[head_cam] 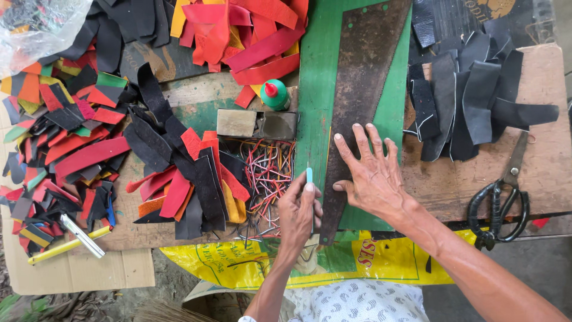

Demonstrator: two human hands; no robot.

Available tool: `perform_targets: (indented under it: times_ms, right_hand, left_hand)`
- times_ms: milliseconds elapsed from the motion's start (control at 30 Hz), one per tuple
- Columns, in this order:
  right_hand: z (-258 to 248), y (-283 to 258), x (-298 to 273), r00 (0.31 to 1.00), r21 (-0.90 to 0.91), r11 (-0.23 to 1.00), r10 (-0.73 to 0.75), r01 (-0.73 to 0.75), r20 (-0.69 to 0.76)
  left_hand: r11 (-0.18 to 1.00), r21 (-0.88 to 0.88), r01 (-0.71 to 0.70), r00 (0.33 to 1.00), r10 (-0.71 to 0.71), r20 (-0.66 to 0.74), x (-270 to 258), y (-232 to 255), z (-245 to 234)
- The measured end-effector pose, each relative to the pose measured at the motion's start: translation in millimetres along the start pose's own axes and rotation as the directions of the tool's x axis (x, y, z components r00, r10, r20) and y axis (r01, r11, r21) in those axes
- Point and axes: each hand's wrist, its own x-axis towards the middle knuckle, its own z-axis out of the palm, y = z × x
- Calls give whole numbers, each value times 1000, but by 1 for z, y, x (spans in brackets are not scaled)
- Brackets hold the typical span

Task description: The person uses a utility knife and a saw blade as a straightedge to cut strips of red and yellow rubber on a green cutting board. They then use scissors to trim the cut pieces. The cut pieces are placed on the table among other rubber scraps.

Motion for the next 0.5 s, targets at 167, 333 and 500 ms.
perform_targets:
  times_ms: [167,333,500]
  right_hand:
    - [-3,0,3,1000,5,1000,-11,11,-12]
    - [-4,1,3,1000,11,1000,-10,11,-6]
    - [-5,2,4,1000,20,1000,-20,20,-3]
  left_hand:
    - [993,121,-16,999,22,-46,11,7,6]
    - [994,105,-27,999,32,-39,19,16,10]
    - [973,213,-85,995,94,-30,23,11,10]
